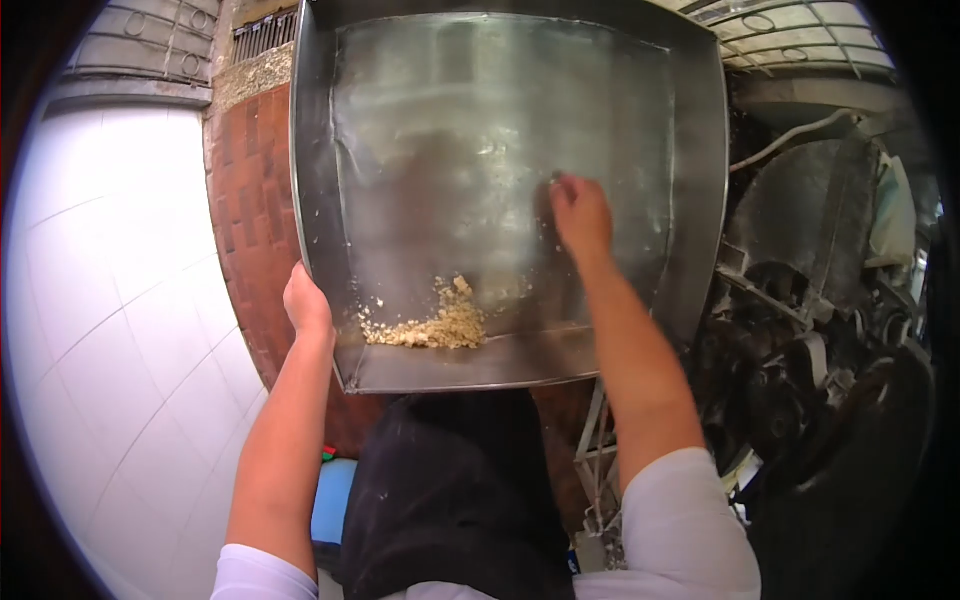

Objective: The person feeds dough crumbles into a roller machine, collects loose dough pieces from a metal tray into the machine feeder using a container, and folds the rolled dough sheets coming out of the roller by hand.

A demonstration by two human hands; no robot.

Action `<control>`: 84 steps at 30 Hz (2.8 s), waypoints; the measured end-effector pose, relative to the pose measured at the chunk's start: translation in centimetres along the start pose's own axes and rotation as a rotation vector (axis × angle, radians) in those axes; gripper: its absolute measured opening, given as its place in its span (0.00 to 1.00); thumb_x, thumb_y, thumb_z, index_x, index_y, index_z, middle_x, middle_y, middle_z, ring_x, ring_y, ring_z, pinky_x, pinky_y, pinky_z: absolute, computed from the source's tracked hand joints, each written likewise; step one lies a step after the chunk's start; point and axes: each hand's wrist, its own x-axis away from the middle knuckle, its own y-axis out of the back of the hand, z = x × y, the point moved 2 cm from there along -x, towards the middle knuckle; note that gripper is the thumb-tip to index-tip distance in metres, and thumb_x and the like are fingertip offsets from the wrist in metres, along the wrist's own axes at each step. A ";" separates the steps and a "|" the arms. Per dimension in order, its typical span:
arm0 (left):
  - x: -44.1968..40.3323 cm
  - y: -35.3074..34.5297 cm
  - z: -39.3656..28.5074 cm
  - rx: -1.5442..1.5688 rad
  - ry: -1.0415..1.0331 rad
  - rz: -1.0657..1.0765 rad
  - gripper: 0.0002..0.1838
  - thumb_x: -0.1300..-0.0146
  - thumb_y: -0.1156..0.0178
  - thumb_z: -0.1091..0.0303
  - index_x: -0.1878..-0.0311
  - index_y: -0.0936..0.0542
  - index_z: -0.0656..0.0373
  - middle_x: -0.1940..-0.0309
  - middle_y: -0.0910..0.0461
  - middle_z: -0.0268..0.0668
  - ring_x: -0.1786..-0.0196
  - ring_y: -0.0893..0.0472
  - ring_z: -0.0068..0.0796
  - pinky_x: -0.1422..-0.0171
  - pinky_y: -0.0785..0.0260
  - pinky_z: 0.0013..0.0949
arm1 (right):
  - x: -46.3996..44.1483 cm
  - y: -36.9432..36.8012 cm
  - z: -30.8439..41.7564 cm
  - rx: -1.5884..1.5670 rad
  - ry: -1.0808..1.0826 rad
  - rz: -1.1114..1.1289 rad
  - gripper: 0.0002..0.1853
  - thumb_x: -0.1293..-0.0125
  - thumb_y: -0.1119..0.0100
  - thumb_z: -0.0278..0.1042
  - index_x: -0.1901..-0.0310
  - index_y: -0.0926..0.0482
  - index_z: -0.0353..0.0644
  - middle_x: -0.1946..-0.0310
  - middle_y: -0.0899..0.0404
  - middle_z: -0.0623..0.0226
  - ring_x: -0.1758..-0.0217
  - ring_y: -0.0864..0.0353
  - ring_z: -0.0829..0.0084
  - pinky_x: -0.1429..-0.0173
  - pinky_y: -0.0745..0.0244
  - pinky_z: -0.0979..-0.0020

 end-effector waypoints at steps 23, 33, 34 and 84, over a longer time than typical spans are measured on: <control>0.9 -0.2 -0.8 -0.074 -0.015 -0.002 0.22 0.35 0.54 0.55 0.59 0.18 0.63 0.63 0.19 0.35 0.61 0.21 0.27 0.52 0.32 0.32 | 17.6 -4.7 5.0 -0.109 -0.202 0.675 0.07 0.44 0.40 0.37 0.68 0.20 0.44 0.63 0.21 0.55 0.56 0.22 0.54 0.53 0.27 0.57; 0.7 -0.4 -0.9 -0.031 -0.012 -0.014 0.20 0.35 0.54 0.57 0.64 0.18 0.64 0.70 0.20 0.33 0.65 0.24 0.24 0.57 0.33 0.29 | 14.2 -5.3 2.2 0.101 -0.342 0.348 0.11 0.40 0.44 0.41 0.66 0.22 0.42 0.63 0.22 0.53 0.57 0.23 0.50 0.56 0.28 0.53; 0.8 -0.4 -0.9 -0.022 -0.014 -0.005 0.20 0.35 0.54 0.57 0.65 0.19 0.64 0.70 0.21 0.33 0.66 0.24 0.24 0.58 0.33 0.29 | 16.1 -6.7 3.7 0.012 -0.319 0.410 0.12 0.39 0.45 0.42 0.65 0.22 0.42 0.63 0.22 0.53 0.57 0.23 0.50 0.55 0.27 0.53; 0.0 -0.3 -0.1 -0.101 -0.082 -0.016 0.23 0.35 0.53 0.55 0.69 0.21 0.69 0.75 0.22 0.34 0.69 0.26 0.24 0.61 0.35 0.31 | 16.9 -8.0 11.5 0.029 -0.361 0.613 0.17 0.40 0.42 0.44 0.55 0.23 0.41 0.52 0.25 0.53 0.48 0.24 0.54 0.45 0.28 0.55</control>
